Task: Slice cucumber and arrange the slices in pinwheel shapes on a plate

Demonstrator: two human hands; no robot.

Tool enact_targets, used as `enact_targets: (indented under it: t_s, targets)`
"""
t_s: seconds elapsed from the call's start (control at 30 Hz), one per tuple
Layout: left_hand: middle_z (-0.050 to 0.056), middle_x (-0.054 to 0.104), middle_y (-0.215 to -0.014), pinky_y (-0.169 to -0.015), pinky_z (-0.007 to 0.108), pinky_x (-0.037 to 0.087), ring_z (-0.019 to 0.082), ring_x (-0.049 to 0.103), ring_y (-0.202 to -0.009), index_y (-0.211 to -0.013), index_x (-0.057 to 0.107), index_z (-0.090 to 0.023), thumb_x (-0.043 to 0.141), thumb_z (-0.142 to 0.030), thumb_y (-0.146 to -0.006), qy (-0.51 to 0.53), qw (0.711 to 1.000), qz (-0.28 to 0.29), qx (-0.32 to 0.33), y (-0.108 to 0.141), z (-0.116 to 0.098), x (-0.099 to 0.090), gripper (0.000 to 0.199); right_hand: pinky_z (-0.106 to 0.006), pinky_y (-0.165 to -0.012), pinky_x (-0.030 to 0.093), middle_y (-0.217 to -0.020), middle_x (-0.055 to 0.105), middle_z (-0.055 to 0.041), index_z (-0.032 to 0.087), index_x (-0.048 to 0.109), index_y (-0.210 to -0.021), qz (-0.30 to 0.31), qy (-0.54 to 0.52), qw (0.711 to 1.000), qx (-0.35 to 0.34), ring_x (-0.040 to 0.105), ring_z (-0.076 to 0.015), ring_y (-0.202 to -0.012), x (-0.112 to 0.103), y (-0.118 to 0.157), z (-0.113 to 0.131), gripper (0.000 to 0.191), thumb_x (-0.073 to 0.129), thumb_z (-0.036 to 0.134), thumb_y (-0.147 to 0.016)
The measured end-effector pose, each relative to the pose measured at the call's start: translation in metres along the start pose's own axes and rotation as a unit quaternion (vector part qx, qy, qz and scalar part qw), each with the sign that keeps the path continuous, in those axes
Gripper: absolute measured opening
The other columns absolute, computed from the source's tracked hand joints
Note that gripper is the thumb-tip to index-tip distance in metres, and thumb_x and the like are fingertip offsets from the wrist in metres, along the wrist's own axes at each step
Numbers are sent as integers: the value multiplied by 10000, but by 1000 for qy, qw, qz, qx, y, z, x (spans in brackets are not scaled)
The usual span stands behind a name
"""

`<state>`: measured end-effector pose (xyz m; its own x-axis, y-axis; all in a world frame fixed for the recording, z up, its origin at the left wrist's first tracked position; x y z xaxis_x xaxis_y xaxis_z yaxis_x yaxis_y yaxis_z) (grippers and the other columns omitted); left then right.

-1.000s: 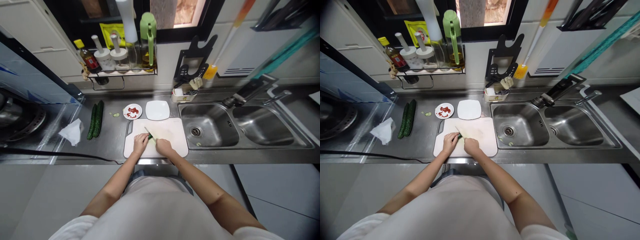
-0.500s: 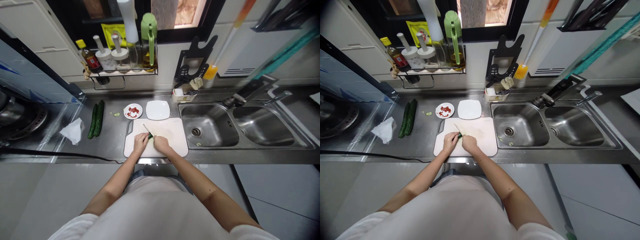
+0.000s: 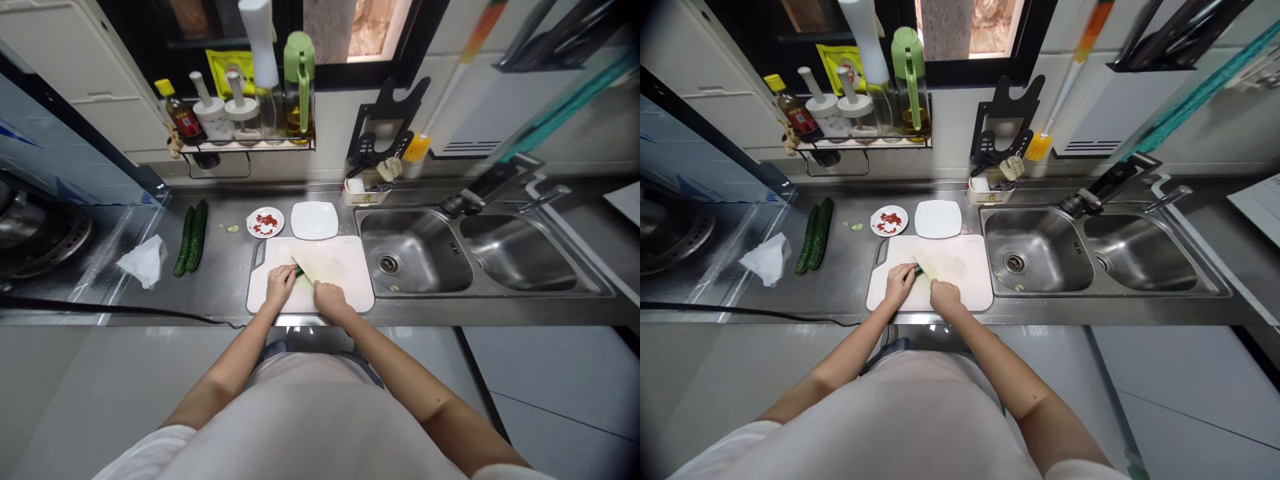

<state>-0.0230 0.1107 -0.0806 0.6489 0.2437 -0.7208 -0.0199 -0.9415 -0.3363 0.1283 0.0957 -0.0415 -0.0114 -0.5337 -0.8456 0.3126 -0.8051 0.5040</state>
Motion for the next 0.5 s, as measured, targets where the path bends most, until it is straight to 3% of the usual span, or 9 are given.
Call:
enact_targets:
  t_s: [0.5]
  targets:
    - [64, 714, -1057, -895, 356, 444, 196, 637, -989, -1075, 693, -220, 466, -288, -958, -7, 1000, -2, -3, 0, 1, 0, 265, -330, -836, 465, -1089, 690, -177, 111, 570, -1178, -11, -14, 1000, -10, 641, -250, -1071, -15, -17, 13, 335, 367, 110, -912]
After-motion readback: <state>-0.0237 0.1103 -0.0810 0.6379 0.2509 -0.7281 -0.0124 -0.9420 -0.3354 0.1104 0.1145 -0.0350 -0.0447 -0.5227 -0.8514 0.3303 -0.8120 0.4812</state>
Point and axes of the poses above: each hand's wrist, its own y-axis away from the middle knuckle, its own x-axis out of the palm, z = x × y, the point moved 6 cm from there along -y, towards the middle knuckle
